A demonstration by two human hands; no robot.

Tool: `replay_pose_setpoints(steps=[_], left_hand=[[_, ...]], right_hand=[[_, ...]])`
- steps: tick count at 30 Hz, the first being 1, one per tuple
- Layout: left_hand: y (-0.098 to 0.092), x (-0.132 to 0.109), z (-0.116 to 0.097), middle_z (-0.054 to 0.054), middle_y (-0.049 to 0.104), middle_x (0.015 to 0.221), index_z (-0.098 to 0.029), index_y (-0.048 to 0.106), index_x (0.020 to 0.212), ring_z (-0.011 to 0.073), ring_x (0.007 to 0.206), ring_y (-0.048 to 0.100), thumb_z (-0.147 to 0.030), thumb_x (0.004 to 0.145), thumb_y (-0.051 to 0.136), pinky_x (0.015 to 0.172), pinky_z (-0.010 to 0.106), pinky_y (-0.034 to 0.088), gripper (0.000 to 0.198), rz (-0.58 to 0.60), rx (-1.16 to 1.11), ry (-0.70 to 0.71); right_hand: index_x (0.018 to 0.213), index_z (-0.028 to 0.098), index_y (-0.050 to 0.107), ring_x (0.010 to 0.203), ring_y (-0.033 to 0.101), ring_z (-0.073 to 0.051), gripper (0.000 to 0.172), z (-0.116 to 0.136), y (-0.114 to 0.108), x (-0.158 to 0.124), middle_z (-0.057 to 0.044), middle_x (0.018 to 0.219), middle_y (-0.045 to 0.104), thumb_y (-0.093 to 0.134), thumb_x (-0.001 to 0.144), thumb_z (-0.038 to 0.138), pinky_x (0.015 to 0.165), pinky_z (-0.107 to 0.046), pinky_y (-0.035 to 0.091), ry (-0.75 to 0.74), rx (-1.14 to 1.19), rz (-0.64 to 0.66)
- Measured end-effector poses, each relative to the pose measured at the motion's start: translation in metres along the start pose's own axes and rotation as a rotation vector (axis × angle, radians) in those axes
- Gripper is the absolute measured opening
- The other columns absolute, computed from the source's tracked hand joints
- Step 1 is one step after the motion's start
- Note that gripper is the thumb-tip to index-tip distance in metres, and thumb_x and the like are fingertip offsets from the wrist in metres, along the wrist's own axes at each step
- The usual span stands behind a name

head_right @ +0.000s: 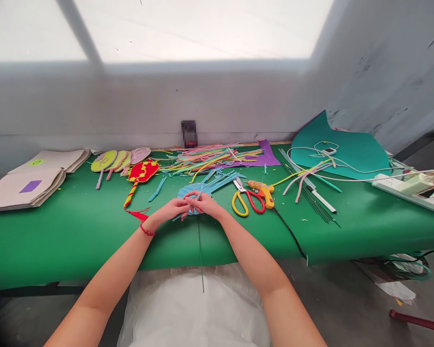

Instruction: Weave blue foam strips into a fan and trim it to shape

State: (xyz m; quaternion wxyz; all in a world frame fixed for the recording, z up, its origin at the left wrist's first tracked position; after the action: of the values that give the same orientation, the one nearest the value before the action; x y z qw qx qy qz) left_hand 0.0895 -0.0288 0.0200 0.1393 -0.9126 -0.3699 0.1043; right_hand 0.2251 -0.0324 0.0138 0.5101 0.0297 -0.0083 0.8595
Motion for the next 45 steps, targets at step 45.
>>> replay_pose_setpoints(steps=[45], left_hand=[[-0.004,0.001,-0.003,-0.003,0.05,0.058,-0.018,0.055,0.079,0.0104,0.053,0.049,-0.057,0.084,0.05,0.055,0.024,0.039,0.04,-0.102,-0.097,0.043]], right_hand=[[0.105,0.014,0.065,0.044,0.035,-0.008,0.058,0.009,-0.007,-0.001,0.005,0.049,0.046,0.056,0.079,0.065,0.045,-0.024,0.026,-0.056,0.071,-0.029]])
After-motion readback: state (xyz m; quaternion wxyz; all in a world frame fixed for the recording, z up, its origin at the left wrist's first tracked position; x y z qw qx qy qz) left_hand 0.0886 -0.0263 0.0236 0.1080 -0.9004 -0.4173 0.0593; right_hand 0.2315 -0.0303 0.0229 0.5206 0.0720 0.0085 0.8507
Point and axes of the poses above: each hand's wrist, its own x-axis towards the middle knuckle, its own y-axis out of the palm, z = x × y, the point moved 4 cm from there along x, towards the middle knuckle
